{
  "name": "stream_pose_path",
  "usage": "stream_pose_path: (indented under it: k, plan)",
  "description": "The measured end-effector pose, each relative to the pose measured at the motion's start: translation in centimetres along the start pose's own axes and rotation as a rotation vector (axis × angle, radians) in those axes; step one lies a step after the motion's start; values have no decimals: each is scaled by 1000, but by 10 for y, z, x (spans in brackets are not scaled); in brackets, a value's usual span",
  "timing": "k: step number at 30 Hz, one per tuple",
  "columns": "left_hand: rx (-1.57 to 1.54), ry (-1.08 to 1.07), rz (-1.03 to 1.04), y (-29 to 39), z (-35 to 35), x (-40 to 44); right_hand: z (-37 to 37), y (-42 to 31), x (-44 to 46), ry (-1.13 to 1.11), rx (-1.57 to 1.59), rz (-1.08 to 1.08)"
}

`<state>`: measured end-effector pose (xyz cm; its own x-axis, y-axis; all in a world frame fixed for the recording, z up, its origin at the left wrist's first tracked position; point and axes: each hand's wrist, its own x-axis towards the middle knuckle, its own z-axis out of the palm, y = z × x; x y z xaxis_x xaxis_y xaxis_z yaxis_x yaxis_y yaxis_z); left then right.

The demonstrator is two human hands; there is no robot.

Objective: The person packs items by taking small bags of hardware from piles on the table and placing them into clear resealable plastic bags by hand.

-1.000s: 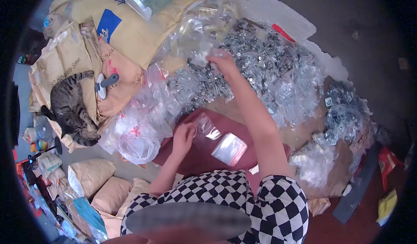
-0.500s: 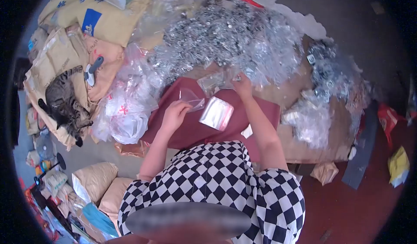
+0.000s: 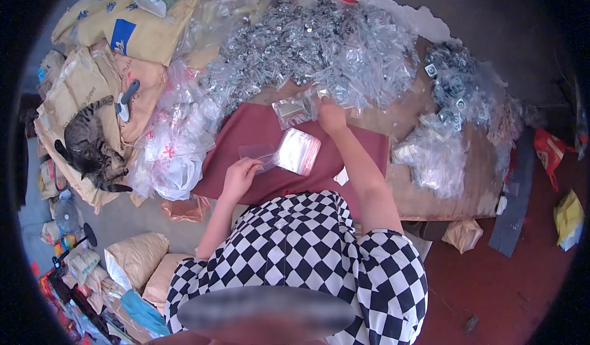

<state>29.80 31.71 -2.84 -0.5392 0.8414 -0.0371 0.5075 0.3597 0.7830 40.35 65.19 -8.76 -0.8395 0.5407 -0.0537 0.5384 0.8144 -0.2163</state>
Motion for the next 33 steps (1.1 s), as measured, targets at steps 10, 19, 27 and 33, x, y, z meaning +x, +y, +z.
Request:
stream_pose_path:
  k: [10,19,27,33]
  plan:
    - [-60,14,-39,-7,-2,8,4,-21,30,-75,285,-171]
    - [0,32,53,-2,-8,17,26,-75,66,-384,-172,-281]
    - [-11,195,-5,-12,-9,14,21,-50,52,-64,601,168]
    - [-75,64,136,-7,14,55,-16,-92,2,-177,1593,727]
